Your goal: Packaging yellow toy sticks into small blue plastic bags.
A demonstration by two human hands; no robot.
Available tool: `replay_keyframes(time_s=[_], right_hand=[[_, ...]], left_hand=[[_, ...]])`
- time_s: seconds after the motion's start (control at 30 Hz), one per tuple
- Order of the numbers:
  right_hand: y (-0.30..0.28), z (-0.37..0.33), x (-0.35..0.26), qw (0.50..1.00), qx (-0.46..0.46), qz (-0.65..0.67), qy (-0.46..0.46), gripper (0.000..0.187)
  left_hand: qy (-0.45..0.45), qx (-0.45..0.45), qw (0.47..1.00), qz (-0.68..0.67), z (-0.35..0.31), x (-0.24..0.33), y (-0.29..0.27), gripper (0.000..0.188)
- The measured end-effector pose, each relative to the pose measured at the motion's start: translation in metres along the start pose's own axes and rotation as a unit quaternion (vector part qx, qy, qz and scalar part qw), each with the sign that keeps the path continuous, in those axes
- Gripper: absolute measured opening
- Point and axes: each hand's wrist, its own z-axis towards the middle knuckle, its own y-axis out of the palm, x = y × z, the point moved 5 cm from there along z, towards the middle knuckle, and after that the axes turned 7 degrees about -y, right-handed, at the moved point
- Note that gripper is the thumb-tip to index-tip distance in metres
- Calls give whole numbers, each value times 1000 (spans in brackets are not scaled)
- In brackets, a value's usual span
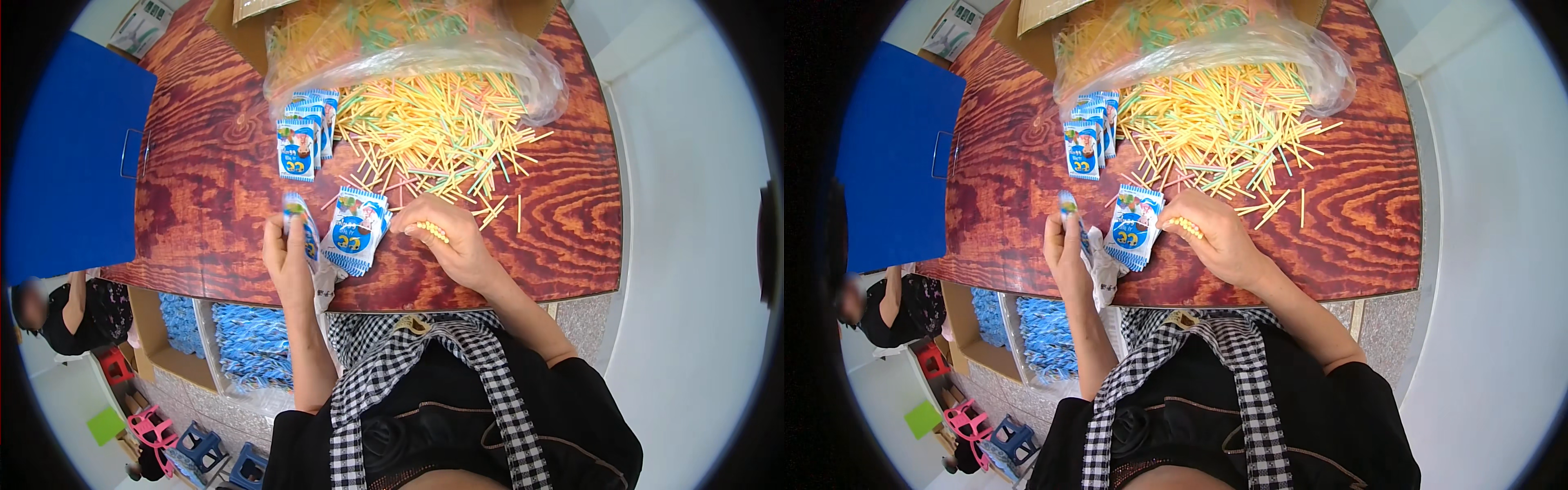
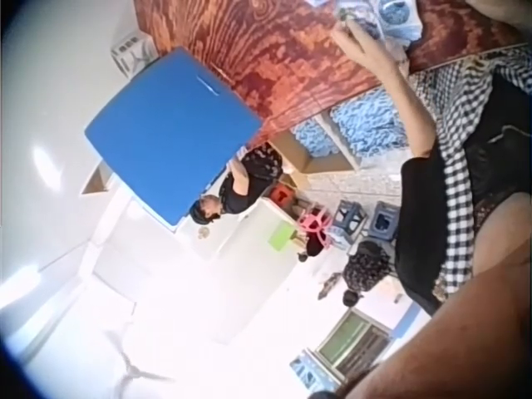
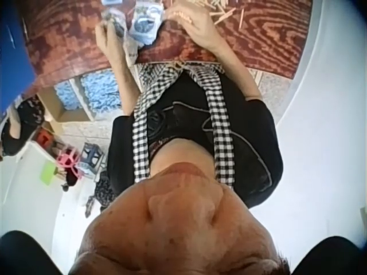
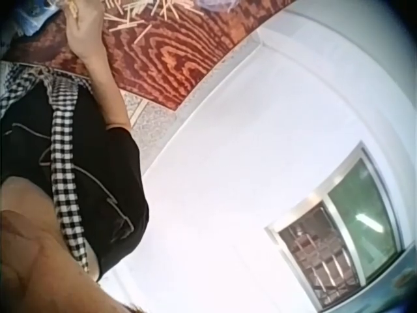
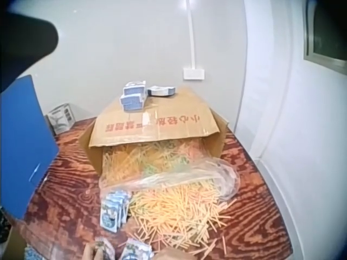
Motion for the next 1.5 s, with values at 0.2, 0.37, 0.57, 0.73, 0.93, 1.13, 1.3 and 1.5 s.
replay_keyframes(time_s=[0.2, 0.37, 0.57, 0.73, 0.93, 1.13, 1.3, 1.5], right_hand=[[-1, 0, 1, 1000, 11, -7, -10, 7], [-16, -18, 26, 989, 53, 14, 135, 11], [-102, -22, 56, 949, 198, -107, 222, 16], [-83, 8, 58, 834, 14, -542, 99, 6], [-78, 20, 63, 819, -57, -563, 96, 13], [-106, 5, 70, 967, 36, -176, 178, 12], [-71, -2, 34, 929, 76, 227, 282, 17], [-35, -4, 24, 896, 7, 337, 288, 18]], left_hand=[[37, -73, 997, -6, -17, 1, 20, 9], [-30, -121, 992, 12, -20, -15, 20, 7], [-107, -164, 978, -66, -24, -8, 34, 4], [-66, -160, 984, 35, -24, -12, 42, 6], [-42, -169, 983, 50, -30, -9, 52, 7], [-108, -194, 973, -58, -38, -6, 62, 8], [-109, -195, 974, -32, -37, -18, 64, 6], [-53, -220, 974, -12, -40, -16, 68, 7]])
